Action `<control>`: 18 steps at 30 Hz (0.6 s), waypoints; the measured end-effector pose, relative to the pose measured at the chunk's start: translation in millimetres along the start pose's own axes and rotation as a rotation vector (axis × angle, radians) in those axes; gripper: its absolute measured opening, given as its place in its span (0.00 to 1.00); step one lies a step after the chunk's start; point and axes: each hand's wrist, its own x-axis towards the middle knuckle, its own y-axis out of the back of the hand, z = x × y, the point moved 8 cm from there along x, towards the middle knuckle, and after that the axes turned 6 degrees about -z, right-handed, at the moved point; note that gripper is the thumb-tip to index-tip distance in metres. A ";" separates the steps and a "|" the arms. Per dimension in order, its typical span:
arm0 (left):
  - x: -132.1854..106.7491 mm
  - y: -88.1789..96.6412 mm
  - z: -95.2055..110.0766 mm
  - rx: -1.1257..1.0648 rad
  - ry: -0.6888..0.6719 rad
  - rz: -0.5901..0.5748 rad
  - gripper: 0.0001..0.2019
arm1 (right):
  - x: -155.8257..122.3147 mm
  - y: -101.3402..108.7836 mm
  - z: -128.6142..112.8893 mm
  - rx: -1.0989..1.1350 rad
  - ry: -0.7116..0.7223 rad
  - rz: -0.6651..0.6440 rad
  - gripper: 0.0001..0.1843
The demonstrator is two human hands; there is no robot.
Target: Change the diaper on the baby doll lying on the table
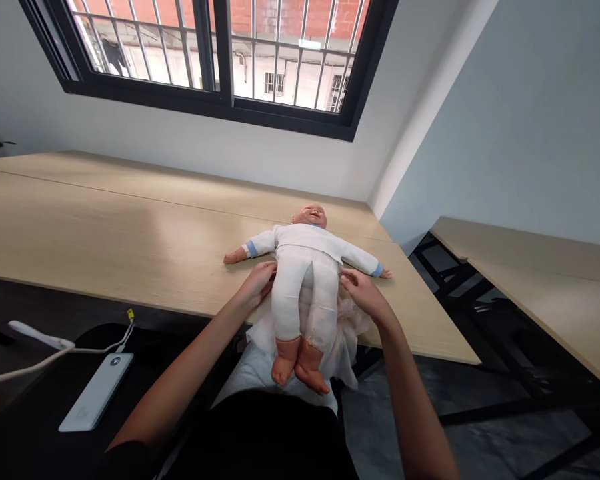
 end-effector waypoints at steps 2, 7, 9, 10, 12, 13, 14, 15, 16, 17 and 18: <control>7.8 1.3 2.5 -0.033 0.014 0.003 0.20 | 27.0 -19.1 4.5 0.141 -0.047 -0.252 0.22; 19.4 -13.0 14.3 -0.155 0.053 -0.143 0.32 | 65.4 -29.5 14.1 0.432 -0.029 -0.229 0.26; 22.0 -18.5 17.0 -0.165 0.060 -0.189 0.35 | 72.2 -28.3 16.0 0.478 0.019 -0.176 0.25; 23.2 -19.8 17.6 -0.164 0.061 -0.197 0.35 | 74.0 -27.8 17.0 0.500 0.034 -0.157 0.25; 24.4 -21.2 16.9 -0.152 0.076 -0.205 0.37 | 74.9 -27.9 19.4 0.531 0.036 -0.151 0.26; 24.3 -21.3 16.1 -0.145 0.087 -0.205 0.37 | 74.3 -28.4 20.3 0.544 0.028 -0.161 0.26; 23.5 -21.5 15.2 -0.139 0.102 -0.209 0.38 | 73.3 -29.0 20.6 0.556 0.021 -0.178 0.26; 22.2 -22.3 14.3 -0.137 0.120 -0.223 0.38 | 72.1 -29.6 19.6 0.569 0.024 -0.199 0.26; 20.4 -23.4 13.4 -0.139 0.140 -0.242 0.39 | 71.1 -29.8 17.5 0.581 0.037 -0.221 0.26; 18.6 -24.0 12.5 -0.144 0.160 -0.256 0.39 | 70.2 -30.7 14.8 0.578 0.050 -0.248 0.27; 17.0 -23.6 11.6 -0.150 0.178 -0.259 0.39 | 69.8 -32.0 12.5 0.560 0.056 -0.274 0.27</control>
